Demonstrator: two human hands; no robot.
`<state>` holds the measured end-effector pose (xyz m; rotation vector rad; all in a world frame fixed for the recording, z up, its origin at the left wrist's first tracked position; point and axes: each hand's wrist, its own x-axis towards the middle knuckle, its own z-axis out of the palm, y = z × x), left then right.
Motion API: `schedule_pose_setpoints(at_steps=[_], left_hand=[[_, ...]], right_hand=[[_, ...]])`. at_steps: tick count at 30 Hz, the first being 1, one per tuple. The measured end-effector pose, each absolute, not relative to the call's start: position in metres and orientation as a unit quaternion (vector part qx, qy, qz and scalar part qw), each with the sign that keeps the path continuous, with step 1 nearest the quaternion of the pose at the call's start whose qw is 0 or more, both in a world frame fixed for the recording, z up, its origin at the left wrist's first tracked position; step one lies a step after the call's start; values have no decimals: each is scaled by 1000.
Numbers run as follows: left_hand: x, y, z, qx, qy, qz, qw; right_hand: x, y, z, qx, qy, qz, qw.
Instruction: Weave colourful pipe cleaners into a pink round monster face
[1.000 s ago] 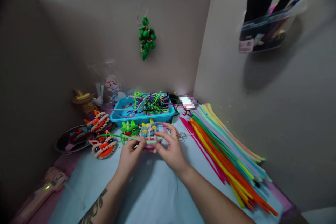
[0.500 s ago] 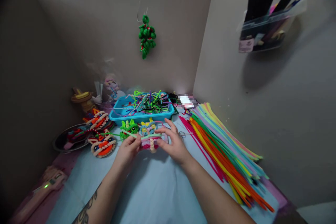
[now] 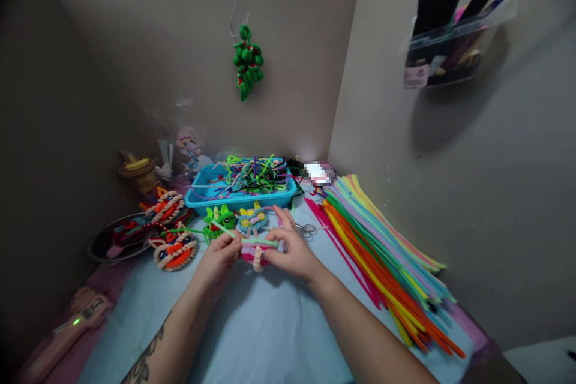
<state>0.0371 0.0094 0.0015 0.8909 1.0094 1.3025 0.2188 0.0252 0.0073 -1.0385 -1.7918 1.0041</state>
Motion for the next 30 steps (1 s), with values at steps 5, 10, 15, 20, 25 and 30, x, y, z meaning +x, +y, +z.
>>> schedule_pose_setpoints(at_steps=[5,10,15,20,25,30], left_hand=[[37,9,0,401,415,550,604],[37,8,0,431,407,545,593],[36,9,-2,448,416,538,581],[35,11,-4,456,414,527,586],[34,12,-8,474,425,511,577],[32,13,-7,473,433,508,575]], right_hand=[[215,25,8,-418,-687,409,432],[212,27,4,-423,-669,409,454],[211,31,-3,-419,-638,442,470],[212,33,-3,-407,-612,490,468],[212,34,-6,-415,-605,514,445],[214,34,-6,-427,-630,483,434]])
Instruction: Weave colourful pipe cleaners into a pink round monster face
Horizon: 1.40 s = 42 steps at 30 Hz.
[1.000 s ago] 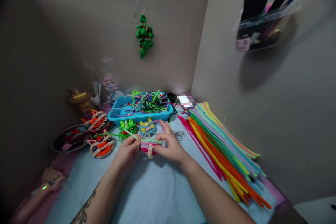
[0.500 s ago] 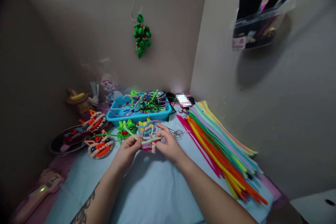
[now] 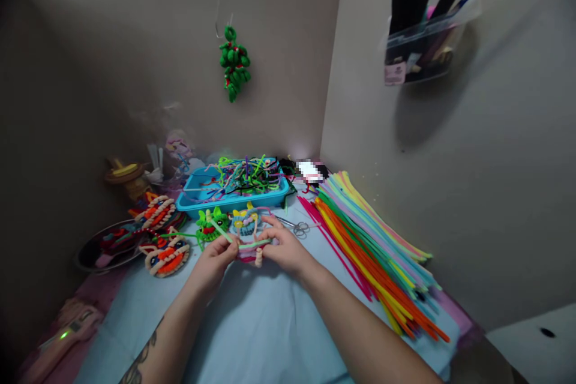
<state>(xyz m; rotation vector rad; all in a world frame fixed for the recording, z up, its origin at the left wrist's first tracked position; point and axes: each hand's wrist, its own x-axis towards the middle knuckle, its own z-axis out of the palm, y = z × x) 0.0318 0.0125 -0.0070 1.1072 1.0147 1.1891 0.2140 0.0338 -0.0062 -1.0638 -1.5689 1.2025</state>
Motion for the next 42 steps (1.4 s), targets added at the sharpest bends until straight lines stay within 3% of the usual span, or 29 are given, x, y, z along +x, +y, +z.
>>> schedule_pose_setpoints(at_steps=[7,13,18,24,42], left_hand=[[30,12,-1,434,430,522,594],[32,14,-3,429,423,534,593],[37,14,0,312,396,582,638],[40,12,3,263,352,596,672],[40,11,2,274,332,595,679]], right_hand=[[212,31,0,-448,-659,429,425],[205,32,-9,-429,-627,421,495],[206,20,-5,-376,-672,251,587],[208,16,-6,-325,-750,162,553],[207,19,-11,-305,-762,127,556]])
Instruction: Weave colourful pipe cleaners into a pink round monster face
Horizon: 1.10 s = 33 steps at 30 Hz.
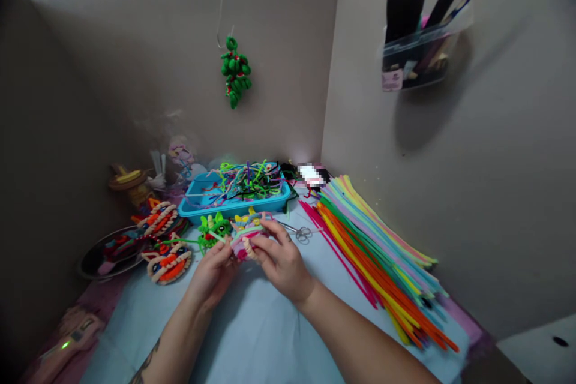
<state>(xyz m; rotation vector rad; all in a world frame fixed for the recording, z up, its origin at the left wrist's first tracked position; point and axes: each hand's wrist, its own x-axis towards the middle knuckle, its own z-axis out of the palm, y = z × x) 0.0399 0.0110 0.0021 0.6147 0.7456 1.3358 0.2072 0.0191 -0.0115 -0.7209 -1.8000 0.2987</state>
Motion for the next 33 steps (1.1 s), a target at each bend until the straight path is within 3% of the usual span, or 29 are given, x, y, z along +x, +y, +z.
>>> schedule_pose_setpoints(at_steps=[22,25,28,33], left_hand=[[38,12,0,296,378,583,655],[39,13,-4,355,435,593,577],[39,13,-10,471,501,582,435],[45,10,-13,583,533,534,301]], right_hand=[[211,15,-3,-371,-732,81,566],[211,14,-3,-395,-721,28,568],[208,11,-1,-401,-742,1,537],[199,12,-5,-435,-767,54,468]])
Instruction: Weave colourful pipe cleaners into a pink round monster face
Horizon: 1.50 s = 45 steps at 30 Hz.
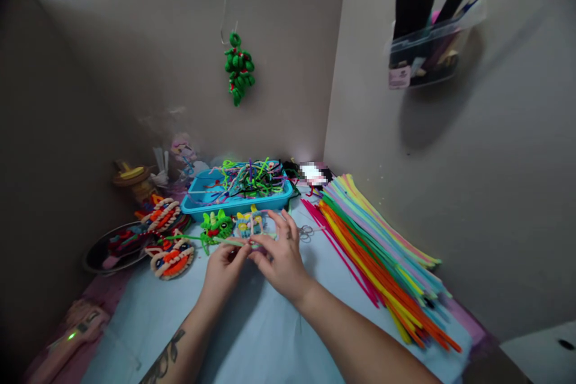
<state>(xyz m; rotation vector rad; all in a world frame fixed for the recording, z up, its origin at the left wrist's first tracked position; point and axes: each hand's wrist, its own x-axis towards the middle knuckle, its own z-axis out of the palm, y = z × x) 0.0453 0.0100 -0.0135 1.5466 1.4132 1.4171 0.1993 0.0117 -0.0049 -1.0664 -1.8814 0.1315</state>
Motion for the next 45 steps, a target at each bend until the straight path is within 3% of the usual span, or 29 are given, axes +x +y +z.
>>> schedule_pose_setpoints(at_steps=[20,30,39,45], left_hand=[[57,2,-5,583,544,494,346],[56,5,-7,572,541,495,368],[53,9,-12,524,547,505,414],[50,5,-4,608,542,478,329]], right_hand=[[194,24,-18,-476,-686,241,496],[200,24,-18,-464,-763,110,437],[202,23,-17,-434,-785,89,432],[209,23,-10,-367,-818,126,424]])
